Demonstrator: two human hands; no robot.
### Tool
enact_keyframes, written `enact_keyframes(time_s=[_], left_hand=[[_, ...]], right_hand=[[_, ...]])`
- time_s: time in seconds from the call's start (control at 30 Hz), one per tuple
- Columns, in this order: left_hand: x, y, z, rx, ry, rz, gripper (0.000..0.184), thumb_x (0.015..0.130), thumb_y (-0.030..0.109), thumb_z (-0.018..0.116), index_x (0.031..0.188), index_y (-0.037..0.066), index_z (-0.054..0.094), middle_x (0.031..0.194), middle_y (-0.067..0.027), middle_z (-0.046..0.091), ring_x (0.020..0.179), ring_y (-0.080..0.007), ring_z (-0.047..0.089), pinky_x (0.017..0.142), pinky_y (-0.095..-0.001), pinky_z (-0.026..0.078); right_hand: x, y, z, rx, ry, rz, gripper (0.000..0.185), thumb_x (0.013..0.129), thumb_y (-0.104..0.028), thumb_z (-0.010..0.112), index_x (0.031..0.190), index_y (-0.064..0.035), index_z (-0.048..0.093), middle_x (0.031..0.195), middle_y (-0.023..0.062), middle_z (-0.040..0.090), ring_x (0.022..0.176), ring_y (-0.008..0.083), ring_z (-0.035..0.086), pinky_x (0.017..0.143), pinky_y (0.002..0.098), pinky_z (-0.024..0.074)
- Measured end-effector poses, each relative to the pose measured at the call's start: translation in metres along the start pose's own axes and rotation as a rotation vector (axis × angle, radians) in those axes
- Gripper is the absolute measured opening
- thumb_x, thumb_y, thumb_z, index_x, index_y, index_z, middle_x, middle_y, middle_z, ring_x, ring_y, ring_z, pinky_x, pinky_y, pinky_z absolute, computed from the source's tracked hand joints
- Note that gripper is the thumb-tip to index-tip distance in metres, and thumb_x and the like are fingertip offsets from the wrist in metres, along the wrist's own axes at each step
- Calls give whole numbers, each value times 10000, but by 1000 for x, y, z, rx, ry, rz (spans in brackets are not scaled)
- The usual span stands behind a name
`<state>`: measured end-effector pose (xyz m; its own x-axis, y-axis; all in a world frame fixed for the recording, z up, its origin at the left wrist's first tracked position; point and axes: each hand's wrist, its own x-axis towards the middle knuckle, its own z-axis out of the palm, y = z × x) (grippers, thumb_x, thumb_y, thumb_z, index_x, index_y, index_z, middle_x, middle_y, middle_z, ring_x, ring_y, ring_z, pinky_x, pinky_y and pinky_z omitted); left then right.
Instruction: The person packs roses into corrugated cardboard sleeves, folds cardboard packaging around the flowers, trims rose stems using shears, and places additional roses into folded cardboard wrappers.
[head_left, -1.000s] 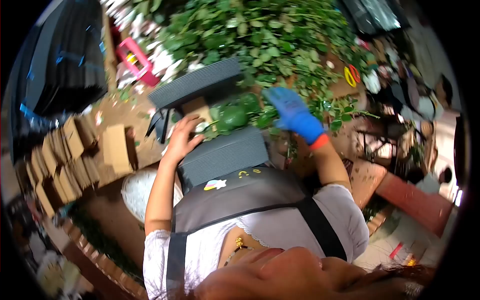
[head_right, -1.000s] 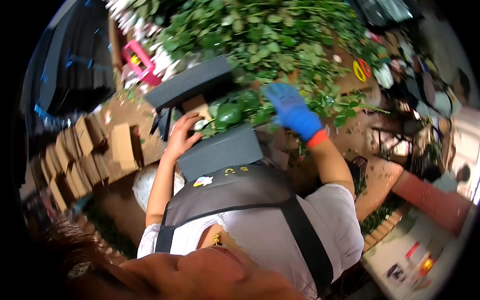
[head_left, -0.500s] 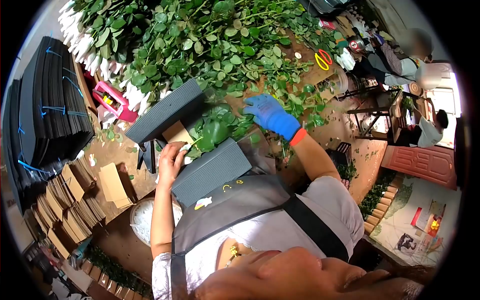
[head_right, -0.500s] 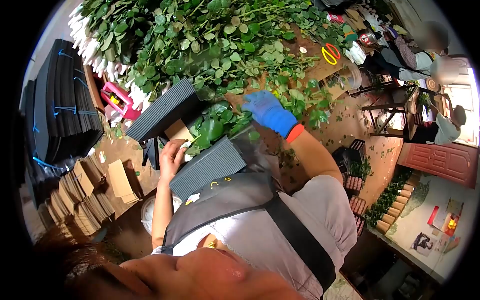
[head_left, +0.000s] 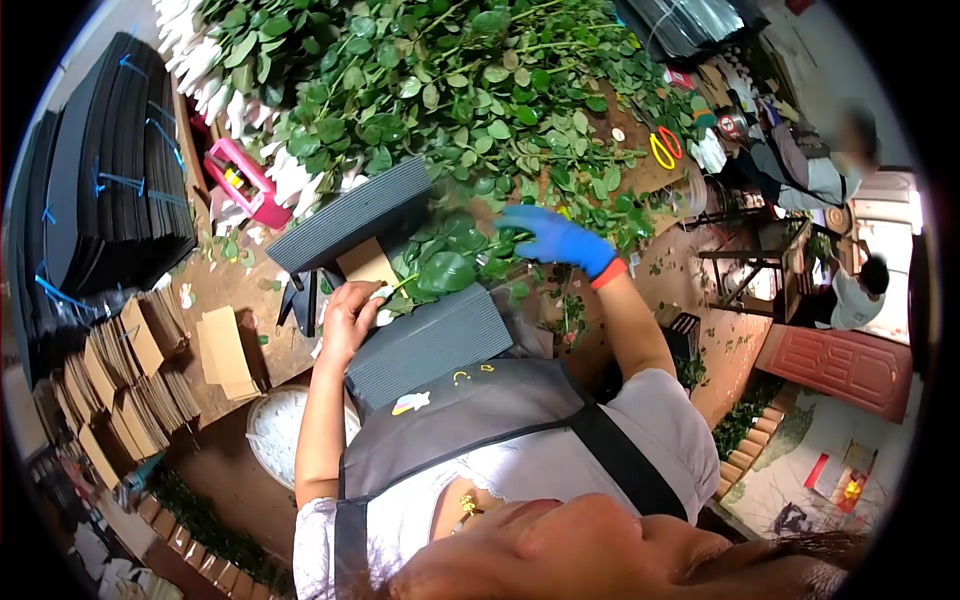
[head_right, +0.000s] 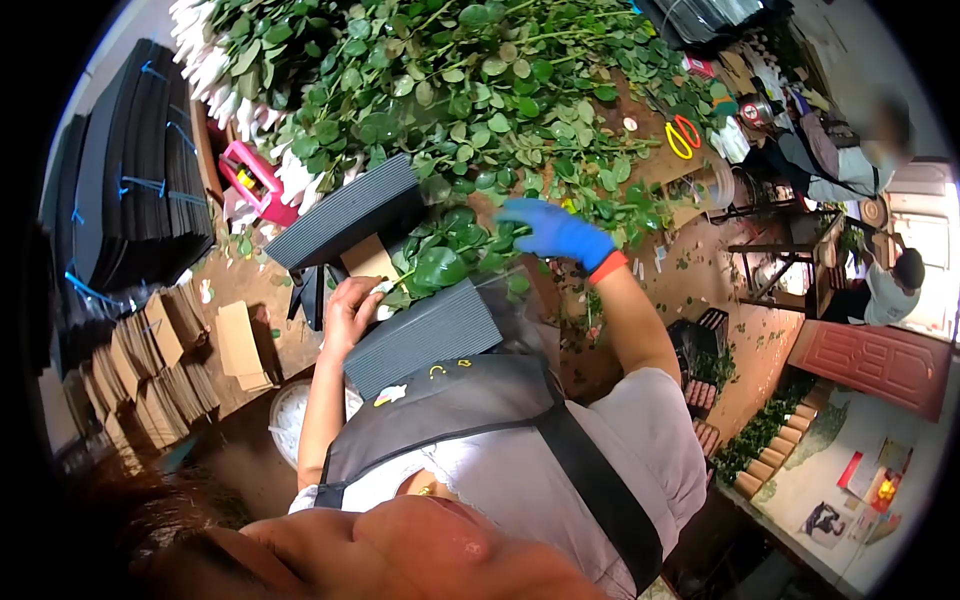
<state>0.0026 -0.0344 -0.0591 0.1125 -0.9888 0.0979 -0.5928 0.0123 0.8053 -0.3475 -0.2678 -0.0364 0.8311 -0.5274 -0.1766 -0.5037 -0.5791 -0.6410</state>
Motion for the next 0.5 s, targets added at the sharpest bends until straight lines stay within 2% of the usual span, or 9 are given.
enact_keyframes(time_s=[0.03, 0.1, 0.13, 0.17, 0.23, 0.33, 0.43, 0.5], left_hand=[[-1, 2, -1, -7, -6, -16, 211, 849, 100, 748, 1046, 24, 733, 1018, -116, 706, 972, -309, 654, 875, -387, 505], [3, 6, -3, -25, -12, -31, 206, 852, 103, 747, 1040, 22, 735, 1011, -115, 707, 970, -307, 657, 876, -386, 507], [3, 5, -2, -21, -6, -27, 191, 856, 104, 744, 1027, 20, 740, 998, -110, 710, 960, -300, 661, 871, -386, 510], [3, 3, -1, -18, 5, -28, 185, 857, 104, 743, 1022, 21, 742, 994, -108, 710, 959, -297, 662, 868, -385, 511], [3, 0, 1, -13, 19, -26, 174, 857, 103, 742, 1010, 21, 746, 986, -104, 711, 955, -290, 664, 862, -383, 514], [5, 3, 3, 5, 39, 0, 157, 858, 98, 740, 1000, 34, 755, 961, -96, 705, 938, -281, 661, 849, -378, 514], [7, 10, 2, -5, 84, -4, 146, 855, 99, 744, 990, 43, 758, 952, -90, 695, 924, -276, 661, 834, -376, 516], [5, 7, 3, -53, 54, -65, 137, 853, 97, 746, 978, 40, 757, 950, -92, 692, 921, -275, 663, 819, -373, 521]], right_hand=[[4, -7, -18, 145, -58, 77, 502, 857, -163, 668, 1352, -120, 599, 1412, 149, 570, 1237, 329, 585, 1053, 409, 471], [18, -30, -52, 300, 70, 108, 476, 885, -158, 658, 1349, -80, 592, 1342, 149, 628, 1183, 309, 629, 1009, 386, 500], [29, -36, -56, 48, 278, 73, 455, 897, -158, 661, 1341, -83, 598, 1242, 151, 680, 1104, 298, 668, 960, 373, 525], [43, -35, -51, -82, 484, -9, 458, 886, -174, 670, 1333, -95, 606, 1217, 150, 688, 1077, 314, 671, 940, 391, 534], [75, -38, -42, -232, 581, -98, 450, 878, -163, 650, 1326, -143, 619, 1218, 148, 683, 1058, 341, 661, 918, 419, 539], [124, -4, -4, -493, 427, -56, 450, 861, -189, 629, 1310, -189, 610, 1164, 128, 693, 1021, 357, 658, 890, 433, 537], [134, 0, -20, -390, 312, -35, 467, 822, -129, 639, 1287, -174, 620, 1156, 134, 693, 1024, 352, 660, 912, 443, 532], [128, -12, -56, -256, 549, -235, 465, 805, -33, 566, 1243, -157, 658, 1143, 131, 700, 1038, 344, 658, 956, 438, 523]])
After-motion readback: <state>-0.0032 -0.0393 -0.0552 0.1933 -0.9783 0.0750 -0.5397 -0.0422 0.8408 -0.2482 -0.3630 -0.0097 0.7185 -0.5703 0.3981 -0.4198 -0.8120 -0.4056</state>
